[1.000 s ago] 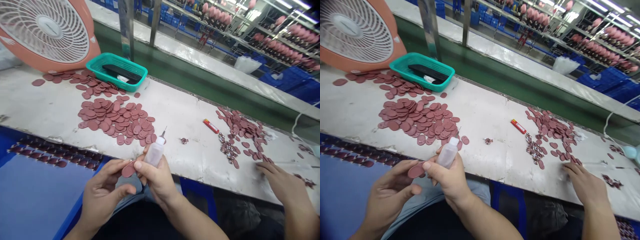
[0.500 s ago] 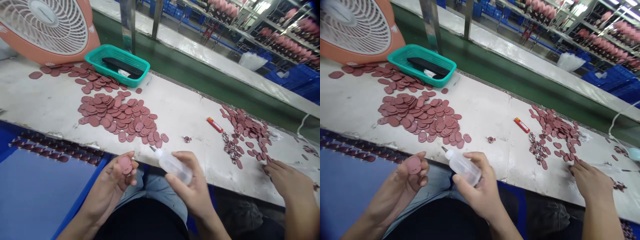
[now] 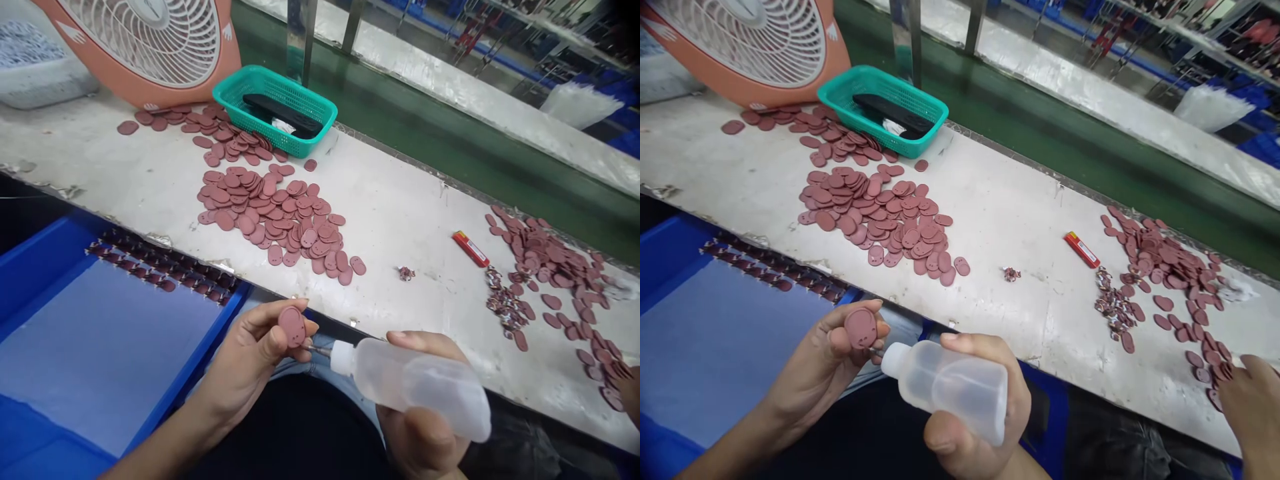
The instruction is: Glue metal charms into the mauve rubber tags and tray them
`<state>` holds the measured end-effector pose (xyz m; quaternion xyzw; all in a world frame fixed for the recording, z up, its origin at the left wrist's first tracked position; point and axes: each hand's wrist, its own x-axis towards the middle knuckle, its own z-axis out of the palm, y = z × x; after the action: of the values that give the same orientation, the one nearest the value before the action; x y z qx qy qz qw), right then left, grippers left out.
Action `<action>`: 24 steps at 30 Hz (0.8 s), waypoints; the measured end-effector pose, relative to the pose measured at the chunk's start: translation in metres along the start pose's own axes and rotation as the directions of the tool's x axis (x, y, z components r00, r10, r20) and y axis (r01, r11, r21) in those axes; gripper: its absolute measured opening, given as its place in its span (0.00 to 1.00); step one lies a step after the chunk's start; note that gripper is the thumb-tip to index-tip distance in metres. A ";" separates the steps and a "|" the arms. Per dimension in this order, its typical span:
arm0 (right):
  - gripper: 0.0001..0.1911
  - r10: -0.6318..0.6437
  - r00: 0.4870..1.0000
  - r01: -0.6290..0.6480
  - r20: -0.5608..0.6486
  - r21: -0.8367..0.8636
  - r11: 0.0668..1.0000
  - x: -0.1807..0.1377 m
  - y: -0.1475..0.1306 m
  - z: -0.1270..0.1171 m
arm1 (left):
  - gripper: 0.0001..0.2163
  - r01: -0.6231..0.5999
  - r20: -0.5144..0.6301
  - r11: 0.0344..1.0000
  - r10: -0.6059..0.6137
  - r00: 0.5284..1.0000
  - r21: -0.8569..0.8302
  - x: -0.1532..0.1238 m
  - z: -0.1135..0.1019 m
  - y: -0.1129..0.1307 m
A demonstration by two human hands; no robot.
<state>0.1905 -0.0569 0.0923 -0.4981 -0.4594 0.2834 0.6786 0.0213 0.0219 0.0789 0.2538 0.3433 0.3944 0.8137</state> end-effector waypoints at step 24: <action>0.14 0.032 0.999 -0.034 -0.021 -0.104 0.994 -0.001 -0.001 0.004 | 0.15 0.003 -0.030 1.000 -0.002 1.000 0.030 0.000 0.000 0.001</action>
<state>0.1860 -0.0565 0.0928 -0.5430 -0.4586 0.2652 0.6515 0.0209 0.0227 0.0793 0.2595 0.3616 0.3920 0.8051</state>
